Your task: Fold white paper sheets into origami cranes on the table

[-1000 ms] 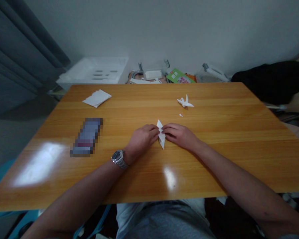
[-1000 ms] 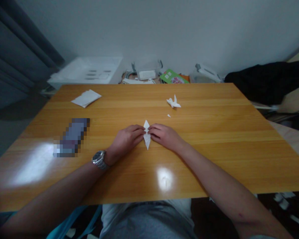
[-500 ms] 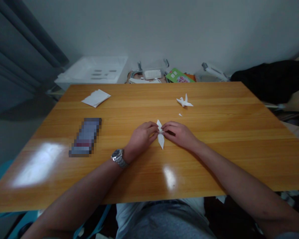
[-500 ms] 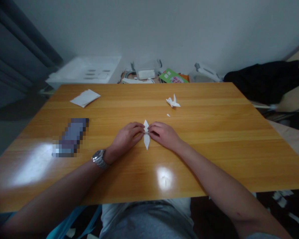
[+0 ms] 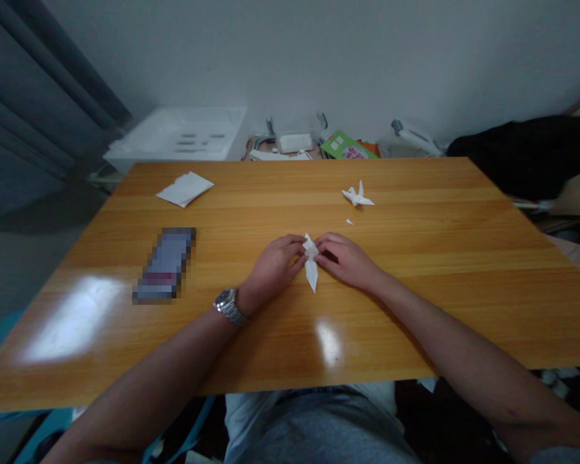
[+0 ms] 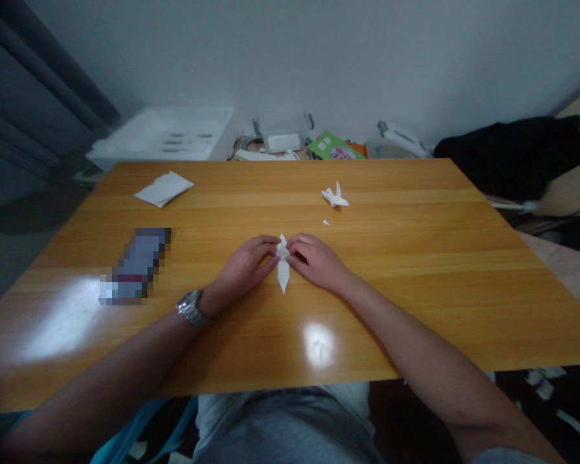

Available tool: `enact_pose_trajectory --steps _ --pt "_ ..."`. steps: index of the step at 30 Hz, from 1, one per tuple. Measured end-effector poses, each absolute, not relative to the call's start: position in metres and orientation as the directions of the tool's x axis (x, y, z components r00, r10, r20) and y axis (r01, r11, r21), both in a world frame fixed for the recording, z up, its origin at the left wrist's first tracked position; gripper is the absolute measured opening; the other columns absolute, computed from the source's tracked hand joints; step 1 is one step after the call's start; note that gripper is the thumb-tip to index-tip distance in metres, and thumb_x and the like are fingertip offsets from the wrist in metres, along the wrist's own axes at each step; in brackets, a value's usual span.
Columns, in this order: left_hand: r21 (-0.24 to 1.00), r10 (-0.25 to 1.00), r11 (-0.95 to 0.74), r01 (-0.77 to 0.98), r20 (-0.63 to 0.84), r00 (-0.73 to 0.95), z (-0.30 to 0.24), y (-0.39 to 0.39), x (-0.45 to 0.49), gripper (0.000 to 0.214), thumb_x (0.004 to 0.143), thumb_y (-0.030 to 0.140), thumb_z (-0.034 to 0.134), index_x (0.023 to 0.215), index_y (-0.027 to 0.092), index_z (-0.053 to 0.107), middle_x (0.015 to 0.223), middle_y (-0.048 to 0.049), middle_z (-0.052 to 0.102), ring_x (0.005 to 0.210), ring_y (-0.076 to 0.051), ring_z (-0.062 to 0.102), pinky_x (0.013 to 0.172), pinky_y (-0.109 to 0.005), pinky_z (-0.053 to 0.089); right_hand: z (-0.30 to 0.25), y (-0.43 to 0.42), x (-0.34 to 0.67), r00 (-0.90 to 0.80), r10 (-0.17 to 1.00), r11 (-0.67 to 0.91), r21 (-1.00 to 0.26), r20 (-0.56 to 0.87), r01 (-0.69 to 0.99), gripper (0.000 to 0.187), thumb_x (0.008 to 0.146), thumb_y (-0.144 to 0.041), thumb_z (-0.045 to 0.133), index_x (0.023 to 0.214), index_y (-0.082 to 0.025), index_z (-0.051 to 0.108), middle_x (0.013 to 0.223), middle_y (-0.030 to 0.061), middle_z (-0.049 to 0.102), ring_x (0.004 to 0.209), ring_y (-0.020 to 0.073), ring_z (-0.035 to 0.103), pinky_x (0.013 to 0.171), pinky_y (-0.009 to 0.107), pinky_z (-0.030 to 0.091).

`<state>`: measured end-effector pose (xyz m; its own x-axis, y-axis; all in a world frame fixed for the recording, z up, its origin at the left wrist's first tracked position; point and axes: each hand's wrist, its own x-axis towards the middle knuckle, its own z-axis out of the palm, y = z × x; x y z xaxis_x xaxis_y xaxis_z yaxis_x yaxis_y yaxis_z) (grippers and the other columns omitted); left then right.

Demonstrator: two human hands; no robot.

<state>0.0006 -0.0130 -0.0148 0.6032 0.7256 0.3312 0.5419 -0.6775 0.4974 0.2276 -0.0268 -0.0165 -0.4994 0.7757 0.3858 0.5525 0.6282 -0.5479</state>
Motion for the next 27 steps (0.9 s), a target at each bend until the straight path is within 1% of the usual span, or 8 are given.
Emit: enact_pose_trajectory --steps 3,6,9,12,14,18,23,27 --pt "0.508 0.736 -0.667 0.544 0.338 0.587 -0.0155 -0.0138 0.0011 0.013 0.099 0.024 0.057 0.104 0.017 0.068 0.130 -0.0115 0.064 0.120 -0.024 0.062 0.106 -0.043 0.051 -0.0157 -0.0271 0.2273 -0.496 0.781 0.622 -0.553 0.380 0.555 0.007 0.098 -0.023 0.061 0.098 -0.021 0.068 0.107 0.0098 0.070 0.102 0.0242 0.065 0.091 0.042 0.053" --pt "0.509 0.732 -0.672 0.537 0.350 0.584 -0.0151 -0.0143 0.0020 0.011 0.099 0.023 0.058 0.103 0.017 0.066 0.122 -0.0110 0.068 0.117 -0.025 0.062 0.106 -0.044 0.050 -0.0142 -0.0272 0.2270 -0.490 0.787 0.613 -0.569 0.375 0.549 0.005 0.097 -0.023 0.063 0.097 -0.020 0.067 0.106 0.0097 0.071 0.101 0.0241 0.065 0.091 0.041 0.052" --pt "0.543 0.755 -0.645 0.538 0.347 0.556 -0.0138 -0.0144 0.0027 0.011 0.097 0.023 0.061 0.107 0.018 0.063 0.114 -0.0088 0.070 0.110 -0.024 0.064 0.101 -0.043 0.051 -0.0127 -0.0276 0.2263 -0.463 0.809 0.584 -0.586 0.363 0.561 0.003 0.095 -0.023 0.066 0.095 -0.021 0.066 0.100 0.0076 0.071 0.094 0.0230 0.065 0.084 0.038 0.052" --pt "0.578 0.788 -0.604 0.549 0.327 0.522 -0.0128 -0.0143 0.0028 0.013 0.095 0.023 0.063 0.107 0.020 0.059 0.109 -0.0064 0.070 0.103 -0.023 0.064 0.094 -0.041 0.053 -0.0125 -0.0289 0.2254 -0.382 0.865 0.500 -0.627 0.325 0.598 0.010 0.091 -0.024 0.071 0.097 -0.022 0.063 0.092 0.0037 0.070 0.082 0.0206 0.064 0.075 0.033 0.050" --pt "0.582 0.798 -0.590 0.559 0.317 0.513 -0.0127 -0.0141 0.0027 0.011 0.095 0.023 0.064 0.103 0.020 0.056 0.107 -0.0058 0.069 0.100 -0.023 0.063 0.091 -0.040 0.053 -0.0132 -0.0299 0.2249 -0.344 0.889 0.456 -0.653 0.303 0.604 0.015 0.089 -0.025 0.073 0.100 -0.023 0.062 0.093 0.0028 0.070 0.081 0.0201 0.064 0.073 0.032 0.049" --pt "0.577 0.800 -0.588 0.568 0.308 0.515 -0.0127 -0.0133 0.0023 0.010 0.094 0.021 0.064 0.100 0.020 0.055 0.105 -0.0054 0.068 0.098 -0.023 0.062 0.089 -0.039 0.052 -0.0148 -0.0308 0.2244 -0.341 0.889 0.456 -0.656 0.305 0.602 0.018 0.090 -0.027 0.073 0.104 -0.023 0.061 0.095 0.0032 0.071 0.084 0.0208 0.065 0.075 0.032 0.049" --pt "0.575 0.783 -0.607 0.548 0.315 0.537 -0.0134 -0.0120 0.0022 0.008 0.096 0.023 0.063 0.103 0.020 0.059 0.106 -0.0048 0.068 0.101 -0.022 0.062 0.094 -0.039 0.050 -0.0162 -0.0287 0.2256 -0.406 0.820 0.572 -0.604 0.403 0.555 0.014 0.094 -0.025 0.068 0.107 -0.022 0.066 0.107 0.0083 0.069 0.100 0.0233 0.065 0.088 0.037 0.052" --pt "0.543 0.779 -0.620 0.566 0.344 0.524 -0.0158 -0.0114 0.0017 0.008 0.095 0.023 0.066 0.101 0.019 0.061 0.113 -0.0068 0.066 0.109 -0.023 0.061 0.099 -0.039 0.049 -0.0184 -0.0271 0.2273 -0.419 0.791 0.612 -0.581 0.447 0.536 0.013 0.095 -0.025 0.067 0.107 -0.020 0.070 0.113 0.0112 0.066 0.104 0.0235 0.065 0.092 0.039 0.055"
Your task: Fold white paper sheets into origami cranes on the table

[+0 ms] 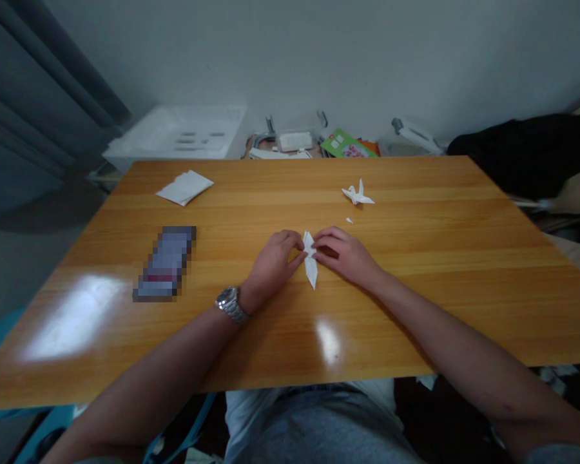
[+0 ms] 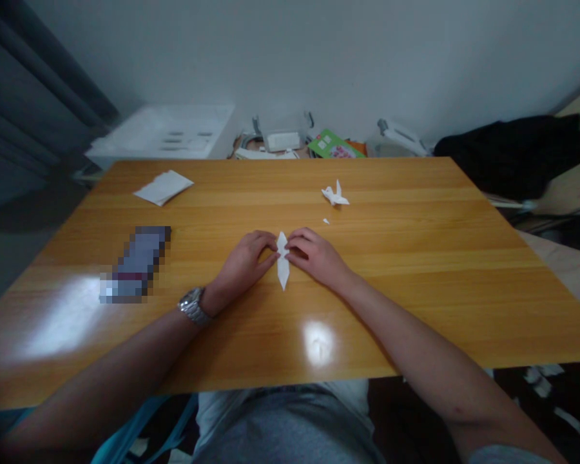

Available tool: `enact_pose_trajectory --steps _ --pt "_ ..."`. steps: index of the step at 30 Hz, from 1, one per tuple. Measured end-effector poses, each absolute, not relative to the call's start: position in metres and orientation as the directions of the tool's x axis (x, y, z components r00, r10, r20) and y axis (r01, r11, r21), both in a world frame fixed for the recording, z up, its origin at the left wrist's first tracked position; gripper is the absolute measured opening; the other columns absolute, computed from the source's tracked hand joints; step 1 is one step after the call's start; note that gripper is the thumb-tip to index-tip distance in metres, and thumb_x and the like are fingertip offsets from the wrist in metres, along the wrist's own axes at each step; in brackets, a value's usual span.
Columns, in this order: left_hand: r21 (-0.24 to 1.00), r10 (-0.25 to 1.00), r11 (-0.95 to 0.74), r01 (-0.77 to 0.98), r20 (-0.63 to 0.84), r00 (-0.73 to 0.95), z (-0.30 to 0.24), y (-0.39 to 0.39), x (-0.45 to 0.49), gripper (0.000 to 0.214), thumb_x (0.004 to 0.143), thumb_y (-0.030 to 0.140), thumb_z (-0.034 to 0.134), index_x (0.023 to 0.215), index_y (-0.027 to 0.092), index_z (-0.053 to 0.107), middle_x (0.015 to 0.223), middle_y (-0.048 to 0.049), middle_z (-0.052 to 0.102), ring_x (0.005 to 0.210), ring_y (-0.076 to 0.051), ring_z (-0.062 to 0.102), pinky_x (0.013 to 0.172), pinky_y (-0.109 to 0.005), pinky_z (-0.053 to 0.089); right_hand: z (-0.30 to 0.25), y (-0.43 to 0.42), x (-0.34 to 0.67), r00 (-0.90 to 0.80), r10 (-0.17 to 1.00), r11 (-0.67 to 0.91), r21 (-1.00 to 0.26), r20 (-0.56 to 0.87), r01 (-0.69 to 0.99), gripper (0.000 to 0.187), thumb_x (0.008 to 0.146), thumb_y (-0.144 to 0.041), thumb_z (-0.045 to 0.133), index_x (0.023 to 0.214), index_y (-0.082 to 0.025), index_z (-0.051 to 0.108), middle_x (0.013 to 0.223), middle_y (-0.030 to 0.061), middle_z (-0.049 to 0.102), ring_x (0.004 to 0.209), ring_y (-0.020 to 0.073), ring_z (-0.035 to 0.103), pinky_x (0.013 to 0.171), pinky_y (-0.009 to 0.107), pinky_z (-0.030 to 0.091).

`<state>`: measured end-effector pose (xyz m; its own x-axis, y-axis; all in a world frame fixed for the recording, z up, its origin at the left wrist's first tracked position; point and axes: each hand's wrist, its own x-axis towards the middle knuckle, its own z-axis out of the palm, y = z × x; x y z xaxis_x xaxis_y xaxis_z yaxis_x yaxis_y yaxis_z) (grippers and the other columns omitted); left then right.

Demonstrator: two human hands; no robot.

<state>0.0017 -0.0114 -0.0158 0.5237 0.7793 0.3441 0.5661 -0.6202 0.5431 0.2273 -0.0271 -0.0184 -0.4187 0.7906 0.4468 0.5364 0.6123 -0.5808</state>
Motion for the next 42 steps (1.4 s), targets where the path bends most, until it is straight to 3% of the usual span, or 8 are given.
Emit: enact_pose_trajectory --steps 9,19,24,28,36,42 --pt "0.507 0.780 -0.623 0.595 0.344 0.523 -0.012 -0.013 0.001 0.008 0.098 0.022 0.062 0.104 0.019 0.062 0.109 -0.0066 0.068 0.106 -0.023 0.061 0.098 -0.039 0.050 -0.020 -0.027 0.229 -0.502 0.744 0.668 -0.470 0.441 0.577 0.022 0.100 -0.028 0.061 0.112 -0.018 0.076 0.124 0.0141 0.071 0.114 0.0260 0.066 0.099 0.044 0.055" --pt "0.454 0.770 -0.638 0.622 0.383 0.510 -0.008 -0.019 0.000 0.024 0.093 0.036 0.071 0.105 0.017 0.062 0.112 -0.0097 0.067 0.108 -0.026 0.062 0.098 -0.041 0.052 -0.015 -0.032 0.227 -0.558 0.716 0.697 -0.392 0.419 0.601 0.029 0.102 -0.032 0.058 0.121 -0.018 0.074 0.125 0.0121 0.074 0.116 0.0260 0.068 0.103 0.045 0.055" --pt "0.424 0.787 -0.616 0.664 0.358 0.502 -0.004 -0.020 0.001 0.015 0.095 0.030 0.067 0.104 0.017 0.064 0.105 -0.0084 0.067 0.100 -0.025 0.062 0.094 -0.040 0.052 -0.013 -0.033 0.229 -0.582 0.695 0.719 -0.391 0.421 0.575 0.028 0.103 -0.031 0.057 0.124 -0.020 0.072 0.122 0.0085 0.076 0.113 0.0242 0.070 0.102 0.043 0.055" --pt "0.403 0.787 -0.616 0.676 0.349 0.509 -0.007 -0.018 -0.001 0.014 0.095 0.023 0.064 0.107 0.017 0.069 0.106 -0.0079 0.067 0.099 -0.024 0.061 0.093 -0.038 0.051 -0.013 -0.031 0.232 -0.537 0.717 0.693 -0.374 0.443 0.617 0.028 0.102 -0.030 0.057 0.124 -0.020 0.073 0.124 0.0107 0.074 0.114 0.0247 0.068 0.100 0.044 0.055" --pt "0.412 0.791 -0.612 0.675 0.336 0.512 -0.009 -0.016 -0.005 0.020 0.096 0.024 0.064 0.113 0.018 0.072 0.107 -0.0081 0.066 0.100 -0.023 0.060 0.094 -0.038 0.052 -0.014 -0.029 0.237 -0.587 0.704 0.707 -0.307 0.401 0.637 0.032 0.104 -0.027 0.053 0.125 -0.015 0.073 0.128 0.0160 0.071 0.119 0.0273 0.066 0.104 0.045 0.054" --pt "0.416 0.811 -0.584 0.697 0.332 0.482 -0.010 -0.017 -0.004 0.021 0.097 0.027 0.064 0.115 0.019 0.071 0.105 -0.0082 0.066 0.098 -0.023 0.061 0.093 -0.038 0.052 -0.015 -0.028 0.237 -0.578 0.715 0.696 -0.325 0.392 0.641 0.032 0.105 -0.027 0.050 0.125 -0.017 0.073 0.129 0.0161 0.069 0.117 0.0275 0.066 0.101 0.047 0.055"
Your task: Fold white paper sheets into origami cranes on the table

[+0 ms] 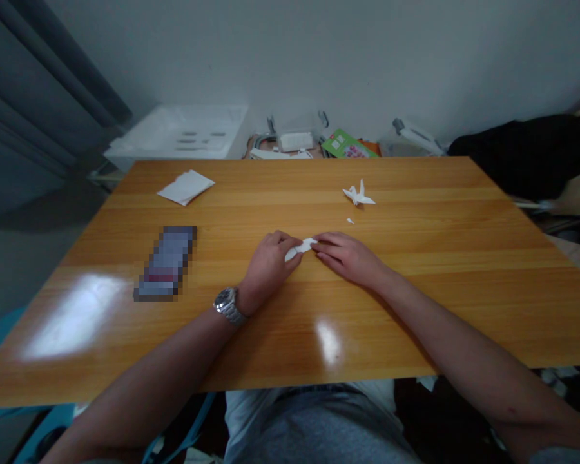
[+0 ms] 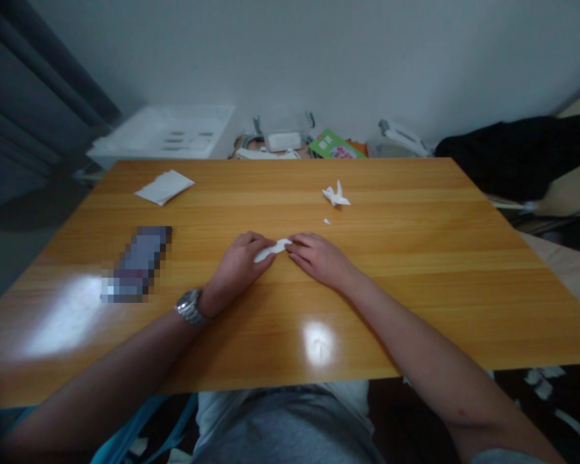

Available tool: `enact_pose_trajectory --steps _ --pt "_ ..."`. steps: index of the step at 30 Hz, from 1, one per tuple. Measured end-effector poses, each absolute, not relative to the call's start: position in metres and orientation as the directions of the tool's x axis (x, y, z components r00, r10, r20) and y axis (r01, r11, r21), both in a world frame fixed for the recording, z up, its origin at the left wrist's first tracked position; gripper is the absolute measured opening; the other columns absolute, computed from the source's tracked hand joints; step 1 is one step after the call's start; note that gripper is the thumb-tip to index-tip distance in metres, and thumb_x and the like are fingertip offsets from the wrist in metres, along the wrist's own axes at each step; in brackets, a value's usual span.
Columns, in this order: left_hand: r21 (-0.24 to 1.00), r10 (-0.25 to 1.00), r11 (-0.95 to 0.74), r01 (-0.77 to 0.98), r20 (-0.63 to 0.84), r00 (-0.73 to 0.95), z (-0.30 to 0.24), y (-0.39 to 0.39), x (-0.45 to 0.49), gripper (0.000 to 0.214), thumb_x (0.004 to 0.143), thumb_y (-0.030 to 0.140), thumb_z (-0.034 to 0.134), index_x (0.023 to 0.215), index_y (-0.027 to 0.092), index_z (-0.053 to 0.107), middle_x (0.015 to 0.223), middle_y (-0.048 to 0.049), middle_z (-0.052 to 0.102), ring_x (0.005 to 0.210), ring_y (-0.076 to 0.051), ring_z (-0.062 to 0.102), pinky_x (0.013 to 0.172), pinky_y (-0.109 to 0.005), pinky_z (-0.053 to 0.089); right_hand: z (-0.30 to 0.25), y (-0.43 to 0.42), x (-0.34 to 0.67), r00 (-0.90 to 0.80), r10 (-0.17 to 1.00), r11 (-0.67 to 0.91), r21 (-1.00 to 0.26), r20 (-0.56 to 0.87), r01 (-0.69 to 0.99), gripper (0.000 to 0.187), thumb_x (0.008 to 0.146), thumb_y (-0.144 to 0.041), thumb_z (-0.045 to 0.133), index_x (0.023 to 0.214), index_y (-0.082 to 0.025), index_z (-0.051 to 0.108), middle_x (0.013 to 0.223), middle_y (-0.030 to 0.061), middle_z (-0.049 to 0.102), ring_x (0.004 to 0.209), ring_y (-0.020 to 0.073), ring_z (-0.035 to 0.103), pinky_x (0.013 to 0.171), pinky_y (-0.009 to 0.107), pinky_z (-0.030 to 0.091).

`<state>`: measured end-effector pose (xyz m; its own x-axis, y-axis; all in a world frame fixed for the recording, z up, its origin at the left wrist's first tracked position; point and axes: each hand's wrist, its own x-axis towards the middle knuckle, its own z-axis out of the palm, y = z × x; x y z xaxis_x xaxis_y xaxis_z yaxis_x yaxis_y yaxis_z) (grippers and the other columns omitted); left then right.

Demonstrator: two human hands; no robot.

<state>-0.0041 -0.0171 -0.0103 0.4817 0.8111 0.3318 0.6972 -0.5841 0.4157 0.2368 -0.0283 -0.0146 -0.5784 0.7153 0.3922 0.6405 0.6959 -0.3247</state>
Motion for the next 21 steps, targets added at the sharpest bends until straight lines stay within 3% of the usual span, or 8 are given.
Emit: enact_pose_trajectory --steps 11,16,21 --pt "0.392 0.804 -0.593 0.704 0.339 0.489 -0.012 -0.016 -0.004 0.025 0.100 0.032 0.060 0.118 0.020 0.072 0.107 -0.0093 0.064 0.099 -0.024 0.061 0.093 -0.039 0.052 -0.016 -0.028 0.235 -0.551 0.739 0.672 -0.365 0.388 0.645 0.032 0.105 -0.027 0.048 0.127 -0.021 0.071 0.126 0.0157 0.066 0.116 0.0278 0.062 0.100 0.050 0.054" --pt "0.328 0.759 -0.650 0.685 0.327 0.563 -0.010 -0.015 -0.008 0.031 0.100 0.033 0.060 0.126 0.019 0.069 0.115 -0.0109 0.065 0.103 -0.025 0.061 0.095 -0.040 0.053 -0.016 -0.028 0.238 -0.544 0.739 0.668 -0.321 0.398 0.672 0.033 0.105 -0.028 0.049 0.126 -0.016 0.071 0.125 0.0184 0.064 0.115 0.0282 0.060 0.100 0.048 0.054" --pt "0.277 0.681 -0.732 0.623 0.293 0.671 -0.006 -0.018 -0.015 0.037 0.102 0.033 0.057 0.137 0.021 0.063 0.129 -0.0112 0.065 0.116 -0.026 0.060 0.103 -0.043 0.050 -0.018 -0.025 0.243 -0.521 0.742 0.659 -0.318 0.422 0.682 0.032 0.105 -0.029 0.049 0.122 -0.018 0.073 0.123 0.0170 0.064 0.113 0.0278 0.061 0.098 0.048 0.054"
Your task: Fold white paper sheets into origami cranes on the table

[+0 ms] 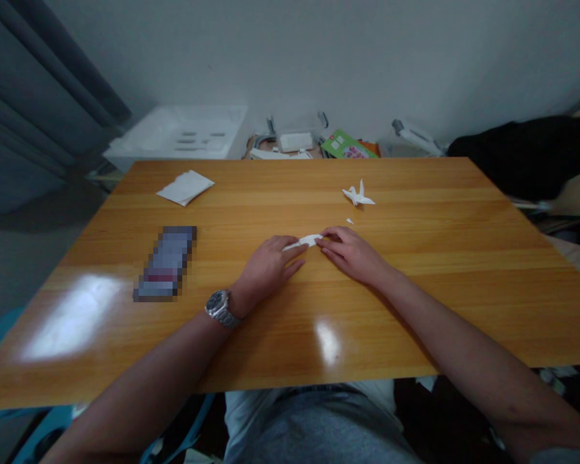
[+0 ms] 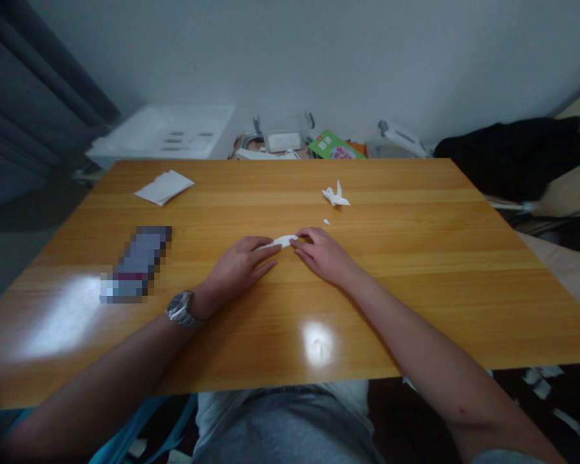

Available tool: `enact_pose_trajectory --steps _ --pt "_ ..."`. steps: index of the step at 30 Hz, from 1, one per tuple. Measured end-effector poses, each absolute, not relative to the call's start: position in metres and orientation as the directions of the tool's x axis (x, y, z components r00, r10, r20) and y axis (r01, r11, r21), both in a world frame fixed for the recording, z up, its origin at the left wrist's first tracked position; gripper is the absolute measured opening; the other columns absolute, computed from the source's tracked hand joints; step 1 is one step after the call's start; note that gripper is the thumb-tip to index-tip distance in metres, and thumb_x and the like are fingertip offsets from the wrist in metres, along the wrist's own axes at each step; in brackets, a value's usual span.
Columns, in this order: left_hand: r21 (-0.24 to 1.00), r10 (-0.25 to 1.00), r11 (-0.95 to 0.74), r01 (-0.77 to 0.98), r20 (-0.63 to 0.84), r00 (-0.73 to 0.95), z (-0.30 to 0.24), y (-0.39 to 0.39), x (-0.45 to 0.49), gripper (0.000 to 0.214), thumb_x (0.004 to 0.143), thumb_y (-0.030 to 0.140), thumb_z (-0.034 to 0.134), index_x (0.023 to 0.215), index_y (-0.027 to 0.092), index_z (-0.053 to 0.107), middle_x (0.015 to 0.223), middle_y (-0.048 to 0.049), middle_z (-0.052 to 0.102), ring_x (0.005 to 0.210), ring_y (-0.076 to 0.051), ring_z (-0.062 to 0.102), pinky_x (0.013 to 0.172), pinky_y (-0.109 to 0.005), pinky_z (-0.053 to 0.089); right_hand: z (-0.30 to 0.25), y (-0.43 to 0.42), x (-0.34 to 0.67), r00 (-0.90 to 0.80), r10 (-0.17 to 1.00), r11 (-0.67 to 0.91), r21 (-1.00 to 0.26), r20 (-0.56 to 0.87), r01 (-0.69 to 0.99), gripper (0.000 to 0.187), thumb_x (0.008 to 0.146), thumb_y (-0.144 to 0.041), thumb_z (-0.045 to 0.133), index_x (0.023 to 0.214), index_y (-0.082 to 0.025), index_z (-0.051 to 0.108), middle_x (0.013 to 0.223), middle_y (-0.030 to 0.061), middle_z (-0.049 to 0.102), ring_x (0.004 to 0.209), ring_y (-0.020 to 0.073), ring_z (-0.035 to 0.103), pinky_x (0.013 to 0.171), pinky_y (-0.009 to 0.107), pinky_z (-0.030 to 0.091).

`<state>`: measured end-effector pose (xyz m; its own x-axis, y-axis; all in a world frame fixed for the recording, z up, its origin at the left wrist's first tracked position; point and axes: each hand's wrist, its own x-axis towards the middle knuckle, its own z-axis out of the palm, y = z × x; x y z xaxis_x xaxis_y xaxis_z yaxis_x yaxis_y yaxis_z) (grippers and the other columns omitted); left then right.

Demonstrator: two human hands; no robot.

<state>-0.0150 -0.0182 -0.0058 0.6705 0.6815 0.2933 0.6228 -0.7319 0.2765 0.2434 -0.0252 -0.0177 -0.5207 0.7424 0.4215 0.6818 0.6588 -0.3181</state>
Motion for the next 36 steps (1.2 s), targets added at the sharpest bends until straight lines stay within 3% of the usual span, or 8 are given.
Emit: enact_pose_trajectory --steps 6,18,23,26,30,36 --pt "0.208 0.651 -0.759 0.617 0.249 0.717 -0.005 -0.019 -0.018 0.040 0.102 0.036 0.055 0.140 0.023 0.061 0.146 -0.0116 0.058 0.126 -0.028 0.057 0.108 -0.046 0.047 -0.020 -0.024 0.245 -0.505 0.754 0.648 -0.343 0.421 0.680 0.033 0.105 -0.031 0.048 0.124 -0.021 0.073 0.123 0.0159 0.064 0.113 0.0276 0.061 0.099 0.049 0.054" --pt "0.146 0.658 -0.752 0.642 0.207 0.724 0.003 -0.028 -0.015 0.046 0.102 0.034 0.054 0.146 0.023 0.054 0.149 -0.0094 0.057 0.125 -0.030 0.056 0.107 -0.047 0.042 -0.017 -0.029 0.243 -0.510 0.771 0.626 -0.306 0.382 0.717 0.035 0.104 -0.033 0.049 0.129 -0.020 0.070 0.128 0.0167 0.064 0.119 0.0305 0.060 0.102 0.051 0.053" --pt "0.152 0.657 -0.754 0.639 0.216 0.723 0.003 -0.028 -0.015 0.046 0.102 0.034 0.054 0.147 0.024 0.053 0.148 -0.0095 0.058 0.126 -0.029 0.056 0.108 -0.047 0.040 -0.010 -0.035 0.234 -0.515 0.797 0.592 -0.232 0.316 0.772 0.050 0.103 -0.044 0.050 0.144 -0.016 0.058 0.134 0.0200 0.062 0.123 0.0338 0.058 0.105 0.053 0.051" --pt "0.157 0.653 -0.757 0.635 0.217 0.725 0.003 -0.027 -0.014 0.047 0.101 0.033 0.056 0.146 0.025 0.053 0.147 -0.0092 0.058 0.126 -0.029 0.056 0.108 -0.046 0.040 -0.009 -0.036 0.228 -0.524 0.800 0.589 -0.216 0.290 0.779 0.057 0.104 -0.048 0.048 0.154 -0.020 0.047 0.150 0.0178 0.054 0.138 0.0356 0.049 0.114 0.057 0.042" --pt "0.151 0.647 -0.762 0.629 0.219 0.731 0.004 -0.028 -0.014 0.045 0.101 0.032 0.055 0.146 0.024 0.053 0.146 -0.0093 0.059 0.125 -0.028 0.057 0.109 -0.045 0.039 -0.016 -0.036 0.225 -0.562 0.789 0.612 -0.225 0.250 0.758 0.059 0.106 -0.047 0.041 0.161 -0.025 0.033 0.164 0.0099 0.040 0.153 0.0302 0.032 0.124 0.058 0.027" --pt "0.156 0.641 -0.767 0.623 0.217 0.736 0.001 -0.028 -0.016 0.048 0.103 0.034 0.053 0.148 0.019 0.051 0.149 -0.0100 0.057 0.127 -0.028 0.056 0.111 -0.045 0.039 -0.022 -0.035 0.227 -0.562 0.802 0.597 -0.257 0.201 0.760 0.063 0.107 -0.051 0.037 0.163 -0.024 0.029 0.165 0.0102 0.037 0.154 0.0276 0.031 0.125 0.056 0.027"
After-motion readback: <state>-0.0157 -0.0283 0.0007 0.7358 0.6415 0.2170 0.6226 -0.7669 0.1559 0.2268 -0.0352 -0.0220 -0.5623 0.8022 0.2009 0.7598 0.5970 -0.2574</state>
